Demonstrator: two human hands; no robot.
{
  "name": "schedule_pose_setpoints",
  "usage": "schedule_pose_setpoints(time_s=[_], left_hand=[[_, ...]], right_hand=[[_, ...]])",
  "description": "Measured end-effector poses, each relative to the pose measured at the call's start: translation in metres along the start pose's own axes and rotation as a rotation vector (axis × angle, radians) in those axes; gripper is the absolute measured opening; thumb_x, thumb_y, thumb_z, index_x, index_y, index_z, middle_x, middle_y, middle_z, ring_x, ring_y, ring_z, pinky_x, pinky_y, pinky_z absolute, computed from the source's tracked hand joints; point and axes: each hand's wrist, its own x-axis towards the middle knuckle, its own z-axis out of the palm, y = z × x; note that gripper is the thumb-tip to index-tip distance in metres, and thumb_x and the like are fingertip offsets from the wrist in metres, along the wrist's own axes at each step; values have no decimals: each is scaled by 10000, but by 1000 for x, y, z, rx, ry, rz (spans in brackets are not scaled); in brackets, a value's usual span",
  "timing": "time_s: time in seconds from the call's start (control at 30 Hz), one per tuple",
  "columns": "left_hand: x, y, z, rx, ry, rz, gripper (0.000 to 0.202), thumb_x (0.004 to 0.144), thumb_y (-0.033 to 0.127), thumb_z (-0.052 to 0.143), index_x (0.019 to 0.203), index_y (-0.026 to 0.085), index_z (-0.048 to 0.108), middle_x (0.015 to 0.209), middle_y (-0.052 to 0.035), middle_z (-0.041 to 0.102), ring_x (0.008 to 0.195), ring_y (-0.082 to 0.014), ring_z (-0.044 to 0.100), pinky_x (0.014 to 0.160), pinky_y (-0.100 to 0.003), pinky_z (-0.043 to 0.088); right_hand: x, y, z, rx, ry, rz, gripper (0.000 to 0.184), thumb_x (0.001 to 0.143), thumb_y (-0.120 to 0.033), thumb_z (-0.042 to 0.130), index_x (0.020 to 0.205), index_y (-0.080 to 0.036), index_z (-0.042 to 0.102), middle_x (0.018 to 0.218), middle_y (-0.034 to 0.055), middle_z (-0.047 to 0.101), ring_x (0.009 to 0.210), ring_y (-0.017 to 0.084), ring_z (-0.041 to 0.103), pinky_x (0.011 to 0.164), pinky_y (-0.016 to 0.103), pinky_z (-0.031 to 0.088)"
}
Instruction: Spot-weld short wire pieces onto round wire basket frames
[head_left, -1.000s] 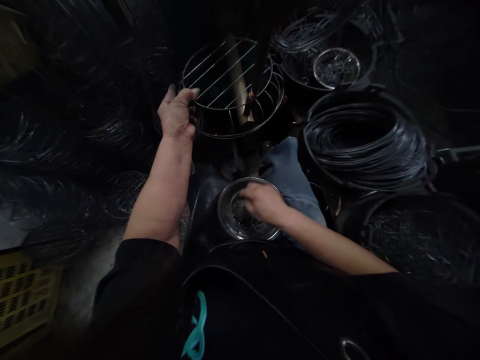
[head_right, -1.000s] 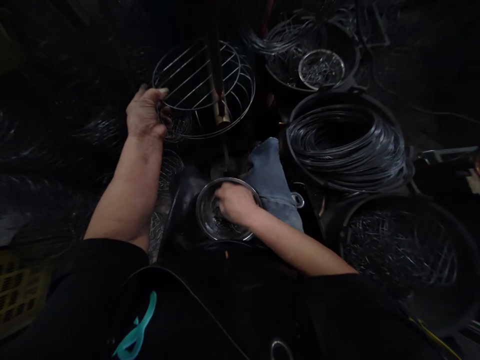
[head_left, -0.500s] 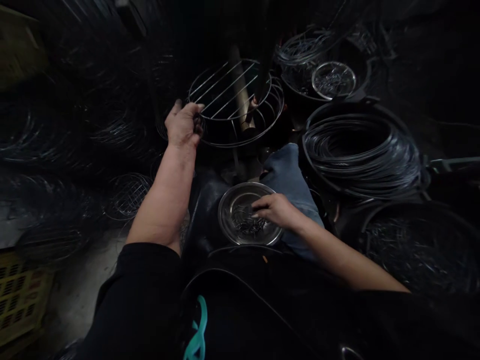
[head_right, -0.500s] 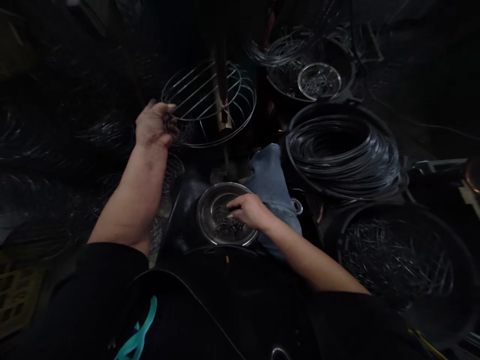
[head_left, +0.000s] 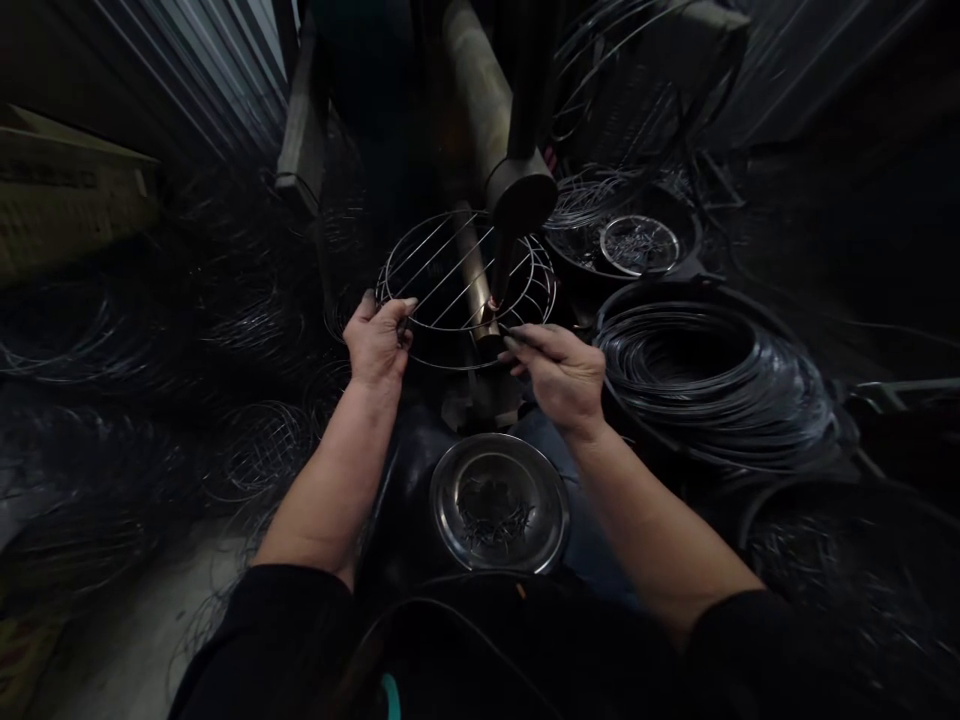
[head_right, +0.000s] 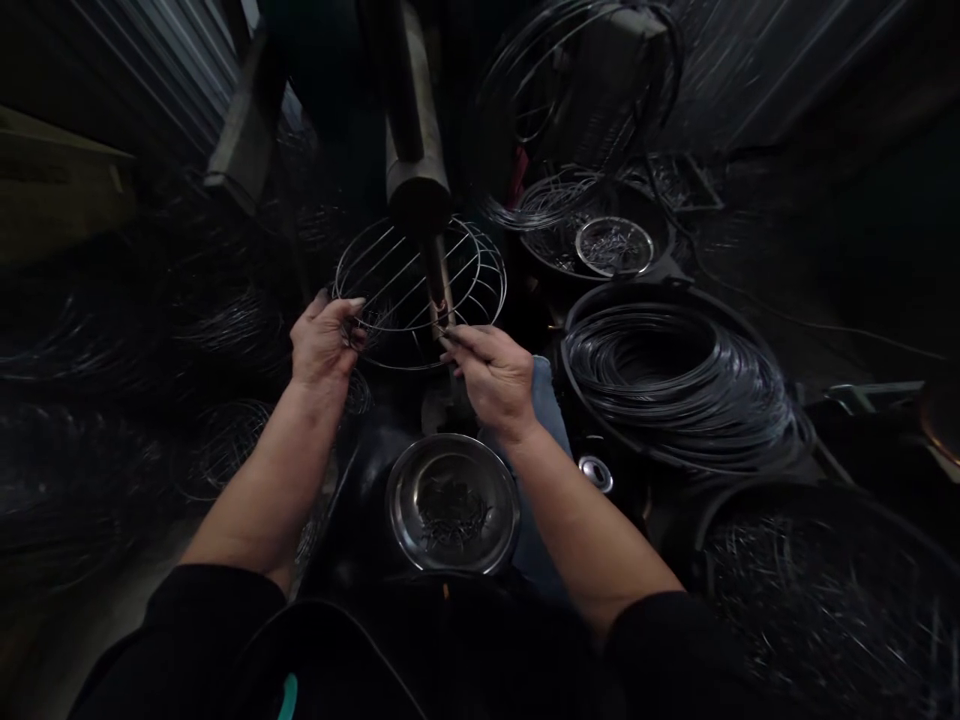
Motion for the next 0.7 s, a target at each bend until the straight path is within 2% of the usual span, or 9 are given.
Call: schedule_pose_setpoints(time_s=[0.17, 0.37, 0.5, 0.57, 0.63, 0.7], left_hand=[[-3, 2, 0, 10, 11, 17, 770, 537, 87, 740, 1279, 139, 543, 633, 61, 563, 435, -56, 463, 396, -188, 313], [-5, 1, 3, -2, 23, -6, 879, 558, 79, 735, 1387, 141, 452, 622, 69, 550, 455, -55, 475, 405, -182, 322], [-7, 1, 4, -7, 12, -4, 844, 562, 78, 731, 1365, 155, 483, 629, 71, 554, 458, -45, 471, 409, -174, 326], [-7, 2, 4, -14, 3, 6, 825, 551, 77, 734, 1342, 149, 509, 624, 73, 548, 452, -45, 467, 403, -176, 321], [-7, 3, 5, -30, -2, 10, 812, 538, 76, 740, 1320, 148, 532, 637, 66, 558, 451, -48, 473, 394, -181, 316], [-6, 3, 4, -48, 2, 4, 816, 528, 77, 747, 1314, 148, 540, 647, 57, 566, 454, -57, 485, 387, -185, 315]], right_hand=[[7, 3, 8, -136, -45, 141, 157, 726, -277, 699, 831, -174, 754, 792, 38, 706, 561, 139, 644, 526, 264, 542], [7, 1, 7, -155, -89, 113, 133, 725, -265, 694, 805, -175, 749, 776, 30, 695, 546, 134, 640, 506, 250, 529], [11, 7, 3, -214, -235, 94, 84, 696, -233, 713, 750, -178, 745, 647, 1, 644, 518, 127, 618, 492, 237, 508], [10, 8, 4, -199, -200, 116, 106, 705, -235, 702, 778, -173, 747, 682, 9, 662, 518, 128, 625, 489, 240, 509], [8, 8, 7, -162, -74, 148, 149, 732, -259, 681, 829, -164, 745, 729, 25, 681, 525, 133, 638, 480, 243, 510], [4, 7, 11, -132, 15, 172, 179, 747, -281, 671, 855, -155, 739, 696, 26, 676, 528, 143, 644, 463, 241, 504]])
